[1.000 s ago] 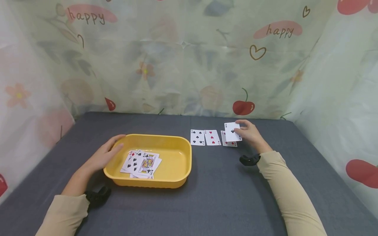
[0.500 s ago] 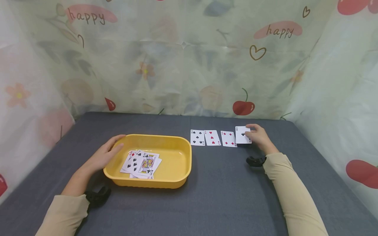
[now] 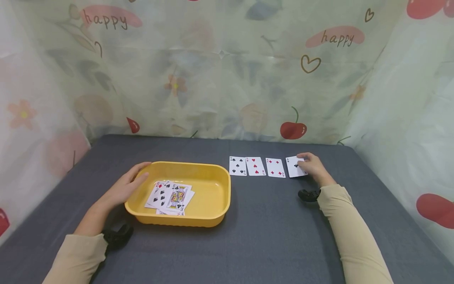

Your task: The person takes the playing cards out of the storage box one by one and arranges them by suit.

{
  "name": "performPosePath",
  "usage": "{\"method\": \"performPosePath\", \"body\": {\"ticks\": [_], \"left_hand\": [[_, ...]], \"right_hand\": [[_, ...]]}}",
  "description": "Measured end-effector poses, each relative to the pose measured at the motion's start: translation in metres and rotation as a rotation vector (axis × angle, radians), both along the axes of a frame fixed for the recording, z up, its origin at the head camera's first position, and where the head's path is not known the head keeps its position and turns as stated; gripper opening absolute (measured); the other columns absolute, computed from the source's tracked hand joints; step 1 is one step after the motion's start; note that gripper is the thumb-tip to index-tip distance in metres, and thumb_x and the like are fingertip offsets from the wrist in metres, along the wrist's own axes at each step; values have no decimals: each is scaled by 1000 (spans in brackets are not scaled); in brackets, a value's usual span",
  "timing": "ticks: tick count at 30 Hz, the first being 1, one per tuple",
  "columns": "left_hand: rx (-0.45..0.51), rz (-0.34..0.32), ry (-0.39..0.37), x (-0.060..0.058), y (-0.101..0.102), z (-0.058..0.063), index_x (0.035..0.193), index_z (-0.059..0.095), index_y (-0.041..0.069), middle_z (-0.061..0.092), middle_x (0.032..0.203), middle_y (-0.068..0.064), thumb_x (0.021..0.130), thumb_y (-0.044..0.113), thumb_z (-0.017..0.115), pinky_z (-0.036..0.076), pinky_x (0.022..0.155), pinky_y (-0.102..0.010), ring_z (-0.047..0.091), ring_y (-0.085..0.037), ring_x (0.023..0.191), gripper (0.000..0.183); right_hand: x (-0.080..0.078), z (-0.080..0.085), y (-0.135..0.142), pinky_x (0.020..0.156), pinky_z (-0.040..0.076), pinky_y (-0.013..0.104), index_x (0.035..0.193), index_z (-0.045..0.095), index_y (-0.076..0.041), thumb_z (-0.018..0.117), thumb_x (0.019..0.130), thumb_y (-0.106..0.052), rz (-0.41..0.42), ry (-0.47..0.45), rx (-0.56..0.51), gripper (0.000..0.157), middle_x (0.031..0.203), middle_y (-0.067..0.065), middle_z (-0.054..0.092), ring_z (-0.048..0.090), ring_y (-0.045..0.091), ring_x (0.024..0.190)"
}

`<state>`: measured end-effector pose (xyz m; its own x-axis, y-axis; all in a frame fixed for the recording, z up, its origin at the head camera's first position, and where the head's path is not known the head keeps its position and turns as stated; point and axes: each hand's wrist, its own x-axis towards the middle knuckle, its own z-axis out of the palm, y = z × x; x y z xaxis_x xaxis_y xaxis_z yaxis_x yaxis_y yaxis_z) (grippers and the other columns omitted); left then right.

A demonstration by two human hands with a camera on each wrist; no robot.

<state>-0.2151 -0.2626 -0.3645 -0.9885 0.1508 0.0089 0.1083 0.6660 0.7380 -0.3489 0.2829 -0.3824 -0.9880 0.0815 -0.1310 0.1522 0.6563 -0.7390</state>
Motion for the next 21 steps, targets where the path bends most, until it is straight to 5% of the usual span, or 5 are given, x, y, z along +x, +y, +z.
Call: {"method": "performPosePath", "body": {"ticks": [14, 21], "left_hand": [[-2, 7, -8, 0, 1, 0, 147, 22, 6, 26, 149, -26, 100, 41, 35, 30, 103, -56, 33, -41, 132, 60], [2, 7, -7, 1, 1, 0, 147, 22, 6, 26, 149, -26, 100, 40, 35, 30, 103, -56, 33, -41, 132, 60]], "right_hand": [[5, 5, -5, 71, 40, 28, 130, 43, 4, 45, 93, -16, 73, 12, 125, 42, 122, 29, 45, 47, 30, 98], [8, 6, -4, 70, 43, 34, 119, 49, 8, 45, 90, -15, 74, 109, 336, 37, 103, 27, 56, 53, 31, 87]]}}
